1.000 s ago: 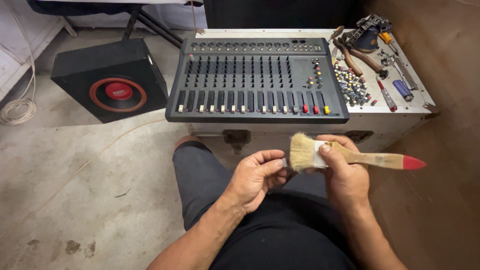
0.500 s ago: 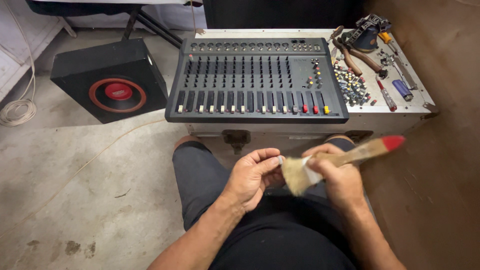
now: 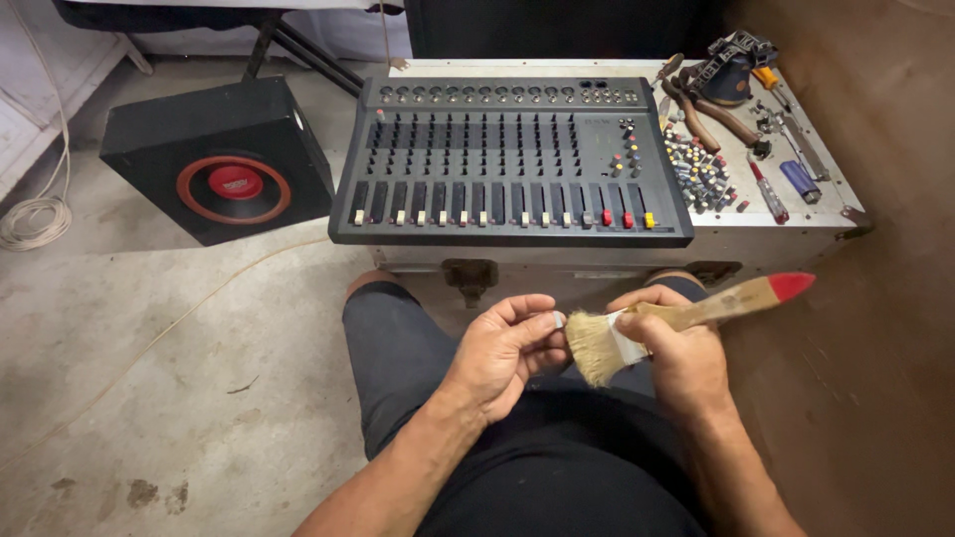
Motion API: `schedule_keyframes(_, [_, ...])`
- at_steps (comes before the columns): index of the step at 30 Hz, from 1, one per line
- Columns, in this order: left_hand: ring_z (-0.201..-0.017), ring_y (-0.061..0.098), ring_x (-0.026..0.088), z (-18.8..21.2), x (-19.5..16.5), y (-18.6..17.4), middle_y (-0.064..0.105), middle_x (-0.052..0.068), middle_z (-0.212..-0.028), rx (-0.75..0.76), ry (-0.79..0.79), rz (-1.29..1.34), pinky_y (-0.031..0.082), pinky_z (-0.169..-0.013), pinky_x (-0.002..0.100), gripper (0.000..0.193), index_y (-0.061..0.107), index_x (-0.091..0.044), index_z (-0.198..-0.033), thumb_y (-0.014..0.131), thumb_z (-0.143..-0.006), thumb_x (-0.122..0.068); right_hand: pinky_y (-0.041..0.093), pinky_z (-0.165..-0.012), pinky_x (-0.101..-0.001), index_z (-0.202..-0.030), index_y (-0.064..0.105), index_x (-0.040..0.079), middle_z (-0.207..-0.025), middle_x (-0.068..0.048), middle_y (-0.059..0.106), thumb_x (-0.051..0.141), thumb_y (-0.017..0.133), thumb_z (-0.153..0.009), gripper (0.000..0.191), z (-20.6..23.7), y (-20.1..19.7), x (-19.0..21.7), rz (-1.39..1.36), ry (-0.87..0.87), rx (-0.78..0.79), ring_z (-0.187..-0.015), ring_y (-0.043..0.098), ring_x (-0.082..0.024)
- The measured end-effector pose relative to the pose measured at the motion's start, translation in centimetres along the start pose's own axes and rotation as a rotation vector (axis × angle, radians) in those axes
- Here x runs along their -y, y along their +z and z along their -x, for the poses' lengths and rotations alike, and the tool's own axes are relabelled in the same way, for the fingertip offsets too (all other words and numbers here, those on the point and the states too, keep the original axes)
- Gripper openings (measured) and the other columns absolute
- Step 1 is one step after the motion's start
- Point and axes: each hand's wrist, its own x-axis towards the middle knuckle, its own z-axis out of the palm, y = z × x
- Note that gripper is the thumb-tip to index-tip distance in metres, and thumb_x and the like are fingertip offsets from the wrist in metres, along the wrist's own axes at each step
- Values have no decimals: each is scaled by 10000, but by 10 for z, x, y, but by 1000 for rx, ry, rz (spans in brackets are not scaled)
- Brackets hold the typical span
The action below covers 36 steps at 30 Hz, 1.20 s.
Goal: The person sits in front of an audio mixing console and cleans it, using a wide bristle brush to sweep dust from the faders, knobs and panel surface while picking at debris between the controls with their fingers. They work across different sections of the console, brushing the slider area and the connector panel.
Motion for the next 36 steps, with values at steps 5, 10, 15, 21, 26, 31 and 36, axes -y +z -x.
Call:
schedule_keyframes(5, [-812, 714, 169, -1, 1, 0, 719, 90, -945, -1, -9, 25, 633, -756, 304, 165, 662, 0, -1124, 674, -966, -44, 518, -710, -265, -1002, 696, -18, -884, -80, 701, 82, 634, -859, 185, -3, 0, -3, -157, -34, -39, -774, 647, -132])
schedule_keyframes(10, [-828, 716, 172, -2, 3, 3, 719, 103, -967, -5, -5, 29, 637, -776, 305, 182, 669, 27, -1140, 646, -970, -35, 537, -633, -310, -1019, 683, -29, -882, -115, 702, 66, 634, -872, 182, -6, -3, -7, -243, -20, -23, -735, 654, -174])
schedule_keyframes(15, [-822, 715, 165, -1, 0, 2, 740, 113, -994, -26, -11, 8, 635, -771, 305, 178, 662, 32, -1128, 632, -964, -29, 567, -630, -310, -1058, 677, -51, -912, -127, 693, 71, 644, -904, 199, -4, 1, -6, -219, -92, -38, -764, 662, -180])
schedule_keyframes(21, [-781, 712, 172, -3, 5, -2, 708, 100, -947, -1, 8, -65, 624, -724, 316, 171, 663, 11, -1135, 667, -970, -34, 620, -700, -334, -1167, 620, -22, -1001, -121, 713, 125, 641, -941, 270, -1, 10, 0, -343, -132, -24, -845, 711, -177])
schedule_keyframes(26, [-792, 719, 180, -3, 7, -3, 734, 111, -953, 23, 8, -59, 628, -736, 319, 166, 670, 11, -1124, 662, -968, -46, 580, -695, -298, -1143, 670, -10, -974, -93, 714, 121, 665, -922, 258, 1, 12, -5, -243, -81, -4, -822, 686, -156])
schedule_keyframes(31, [-792, 723, 187, -4, 5, -3, 739, 107, -959, 12, 28, -27, 643, -748, 340, 157, 664, -3, -1101, 665, -947, -34, 512, -702, -250, -1012, 740, -23, -895, -79, 712, 106, 673, -883, 194, 1, 3, -5, 71, -45, 34, -800, 635, -126])
schedule_keyframes(36, [-793, 716, 178, -2, 5, -1, 728, 91, -935, -5, 11, -40, 629, -740, 329, 163, 668, -6, -1107, 691, -948, -32, 519, -672, -268, -1012, 716, 22, -887, -52, 714, 133, 661, -872, 187, 2, 5, 3, -32, -36, -98, -759, 636, -125])
